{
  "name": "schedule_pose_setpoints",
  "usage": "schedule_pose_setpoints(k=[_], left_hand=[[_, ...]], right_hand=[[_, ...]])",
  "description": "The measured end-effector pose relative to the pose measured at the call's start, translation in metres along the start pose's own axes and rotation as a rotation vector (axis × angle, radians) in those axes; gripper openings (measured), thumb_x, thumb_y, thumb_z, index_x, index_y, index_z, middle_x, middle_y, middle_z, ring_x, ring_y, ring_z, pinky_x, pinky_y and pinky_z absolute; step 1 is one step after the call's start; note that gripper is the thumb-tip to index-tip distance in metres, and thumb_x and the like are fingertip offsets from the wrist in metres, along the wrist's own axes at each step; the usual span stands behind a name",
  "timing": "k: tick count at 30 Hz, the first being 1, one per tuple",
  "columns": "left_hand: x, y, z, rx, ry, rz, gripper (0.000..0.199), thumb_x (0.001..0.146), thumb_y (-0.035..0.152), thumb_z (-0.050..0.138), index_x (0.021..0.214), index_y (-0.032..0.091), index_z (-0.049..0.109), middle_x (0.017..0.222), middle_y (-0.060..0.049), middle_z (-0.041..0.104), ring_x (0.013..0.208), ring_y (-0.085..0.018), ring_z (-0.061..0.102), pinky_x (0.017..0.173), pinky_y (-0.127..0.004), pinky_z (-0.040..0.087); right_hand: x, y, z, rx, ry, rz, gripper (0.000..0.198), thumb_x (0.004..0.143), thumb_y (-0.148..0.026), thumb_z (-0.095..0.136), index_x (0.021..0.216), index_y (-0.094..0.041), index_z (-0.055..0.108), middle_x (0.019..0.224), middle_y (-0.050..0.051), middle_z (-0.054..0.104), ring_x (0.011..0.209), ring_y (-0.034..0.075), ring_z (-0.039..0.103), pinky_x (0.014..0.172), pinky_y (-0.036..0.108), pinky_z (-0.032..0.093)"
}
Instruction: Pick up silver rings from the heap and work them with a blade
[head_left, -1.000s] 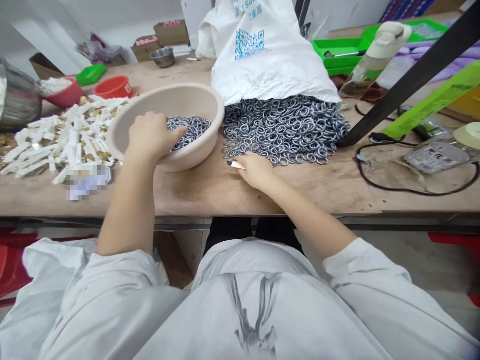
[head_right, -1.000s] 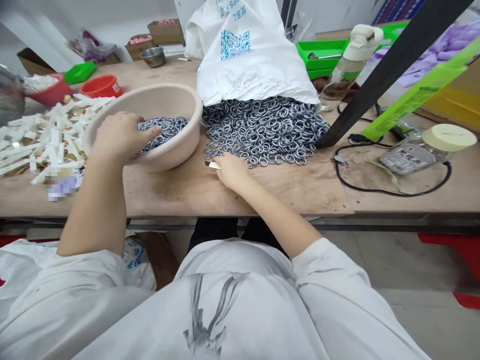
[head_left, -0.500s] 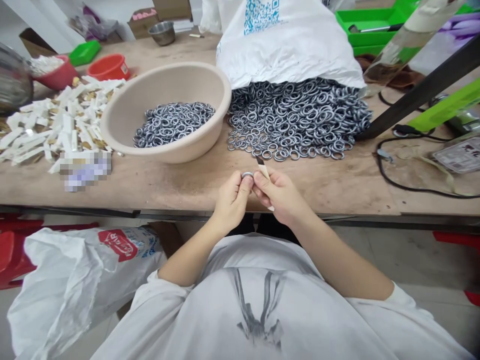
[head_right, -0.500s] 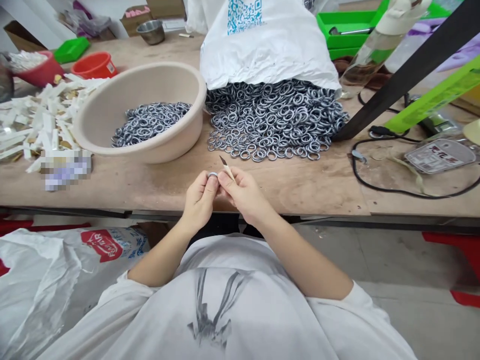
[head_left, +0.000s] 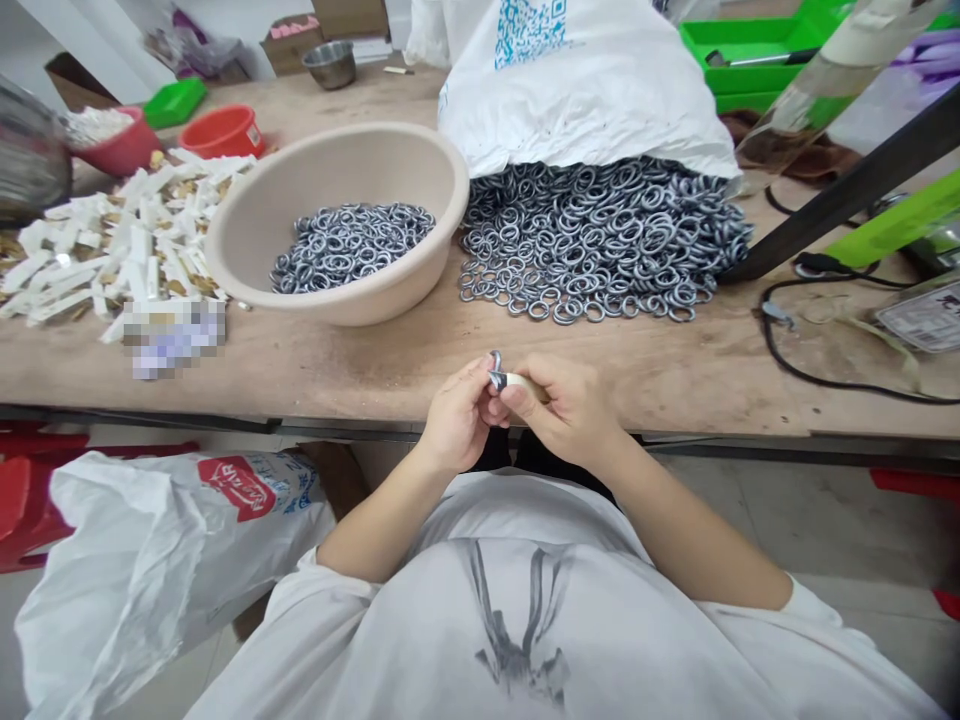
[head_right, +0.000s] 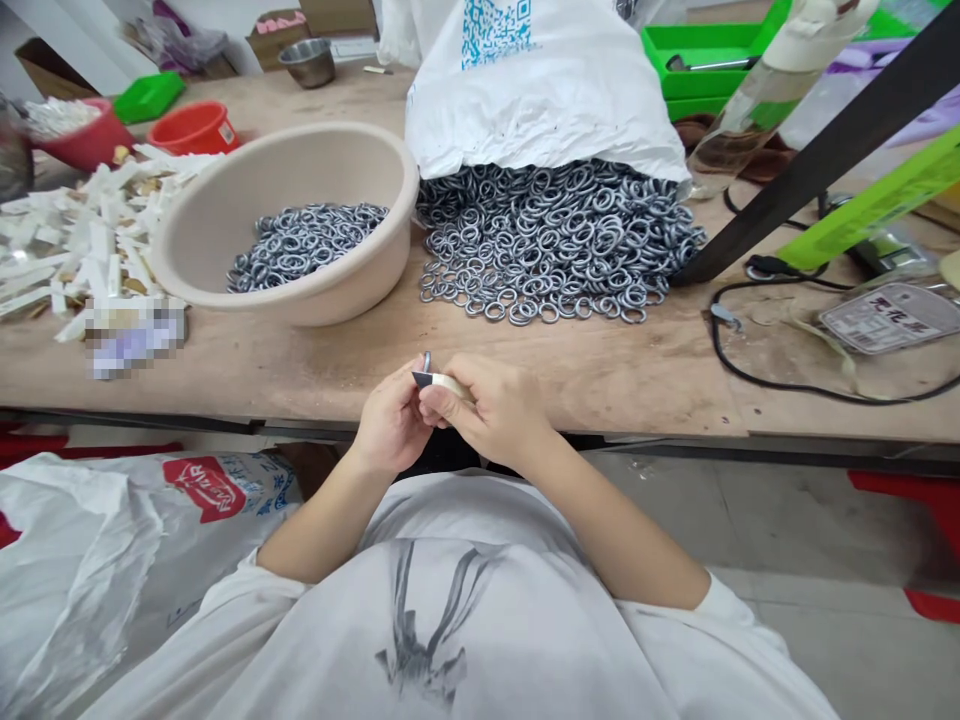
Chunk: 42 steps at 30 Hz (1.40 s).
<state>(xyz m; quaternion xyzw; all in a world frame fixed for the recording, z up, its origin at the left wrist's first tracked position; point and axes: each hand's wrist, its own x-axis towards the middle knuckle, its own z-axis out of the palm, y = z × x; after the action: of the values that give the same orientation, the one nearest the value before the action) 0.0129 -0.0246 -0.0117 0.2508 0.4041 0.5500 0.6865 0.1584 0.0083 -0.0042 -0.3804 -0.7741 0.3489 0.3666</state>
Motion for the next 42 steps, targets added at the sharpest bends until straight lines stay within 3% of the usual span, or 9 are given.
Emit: schedule_pose_setpoints(k=[8, 14, 18, 22, 28, 33, 38, 40, 42], left_hand=[[-0.002, 0.004, -0.003, -0.057, -0.022, -0.013, 0.042, 0.083, 0.045, 0.072, 0.065, 0.019, 0.046, 0.049, 0.006, 0.040, 0.044, -0.006, 0.036, 0.048, -0.020, 0.038], [-0.010, 0.003, -0.006, 0.005, -0.211, -0.025, 0.043, 0.087, 0.046, 0.067, 0.061, 0.018, 0.047, 0.050, 0.005, 0.039, 0.047, -0.008, 0.037, 0.057, -0.024, 0.048], [-0.006, 0.002, -0.014, 0.026, -0.110, -0.024, 0.035, 0.084, 0.044, 0.072, 0.069, 0.016, 0.059, 0.059, 0.001, 0.055, 0.052, -0.008, 0.049, 0.062, -0.023, 0.051], [-0.001, 0.001, -0.023, 0.007, -0.057, -0.045, 0.027, 0.078, 0.029, 0.076, 0.100, 0.015, 0.072, 0.083, -0.004, 0.071, 0.063, -0.008, 0.061, 0.065, -0.022, 0.055], [0.004, 0.005, -0.033, -0.089, 0.138, -0.054, 0.007, 0.072, 0.013, 0.063, 0.078, 0.011, 0.067, 0.067, -0.001, 0.064, 0.054, -0.008, 0.059, 0.056, -0.021, 0.056], [0.009, 0.010, -0.032, -0.137, 0.183, -0.064, 0.011, 0.082, 0.021, 0.063, 0.079, 0.011, 0.067, 0.078, -0.005, 0.069, 0.060, -0.009, 0.063, 0.061, -0.024, 0.059], [0.014, 0.000, -0.018, -0.114, 0.147, -0.009, 0.021, 0.085, 0.033, 0.072, 0.090, 0.013, 0.067, 0.083, -0.002, 0.067, 0.066, -0.009, 0.063, 0.064, -0.022, 0.056], [0.015, -0.007, -0.013, -0.093, 0.115, 0.044, 0.030, 0.084, 0.044, 0.073, 0.087, 0.016, 0.064, 0.074, 0.001, 0.061, 0.062, -0.008, 0.059, 0.061, -0.020, 0.053], [0.015, -0.012, -0.011, -0.054, 0.070, 0.104, 0.037, 0.080, 0.051, 0.076, 0.080, 0.017, 0.060, 0.068, 0.004, 0.056, 0.058, -0.007, 0.053, 0.056, -0.019, 0.048]], right_hand=[[0.002, -0.001, 0.008, -0.181, -0.030, -0.094, 0.049, 0.098, -0.056, 0.046, 0.063, -0.021, 0.048, 0.059, 0.000, 0.051, 0.056, 0.013, 0.043, 0.057, 0.029, 0.026], [0.020, 0.031, -0.005, -0.190, 0.223, 0.199, 0.051, 0.096, -0.060, 0.047, 0.061, -0.023, 0.045, 0.053, -0.003, 0.041, 0.055, 0.014, 0.040, 0.057, 0.029, 0.026], [0.044, 0.037, -0.007, -0.156, 0.109, 0.160, 0.040, 0.093, -0.059, 0.054, 0.084, -0.022, 0.064, 0.068, 0.000, 0.059, 0.064, 0.017, 0.052, 0.062, 0.029, 0.034], [0.086, 0.046, -0.005, -0.624, 0.040, 0.207, 0.030, 0.087, -0.045, 0.067, 0.103, -0.021, 0.070, 0.095, 0.009, 0.074, 0.083, 0.025, 0.063, 0.067, 0.031, 0.037], [0.121, 0.064, 0.004, -0.924, -0.152, 0.128, 0.030, 0.094, -0.037, 0.058, 0.107, -0.012, 0.070, 0.112, 0.021, 0.072, 0.094, 0.033, 0.067, 0.071, 0.037, 0.039], [0.113, 0.055, -0.002, -0.662, -0.058, 0.087, 0.007, 0.087, -0.017, 0.064, 0.084, -0.013, 0.068, 0.097, 0.016, 0.072, 0.085, 0.025, 0.062, 0.069, 0.034, 0.034], [0.064, 0.026, 0.004, -0.356, -0.049, 0.101, 0.033, 0.099, -0.040, 0.051, 0.077, -0.018, 0.063, 0.069, 0.001, 0.063, 0.063, 0.014, 0.054, 0.060, 0.028, 0.038], [0.036, 0.018, 0.014, 0.065, -0.046, 0.126, 0.029, 0.095, -0.044, 0.058, 0.080, -0.019, 0.064, 0.069, 0.000, 0.064, 0.063, 0.014, 0.056, 0.059, 0.028, 0.044], [0.014, 0.013, 0.021, 0.263, 0.047, 0.157, 0.025, 0.088, -0.045, 0.067, 0.081, -0.021, 0.062, 0.068, -0.001, 0.063, 0.062, 0.014, 0.059, 0.061, 0.028, 0.048]])
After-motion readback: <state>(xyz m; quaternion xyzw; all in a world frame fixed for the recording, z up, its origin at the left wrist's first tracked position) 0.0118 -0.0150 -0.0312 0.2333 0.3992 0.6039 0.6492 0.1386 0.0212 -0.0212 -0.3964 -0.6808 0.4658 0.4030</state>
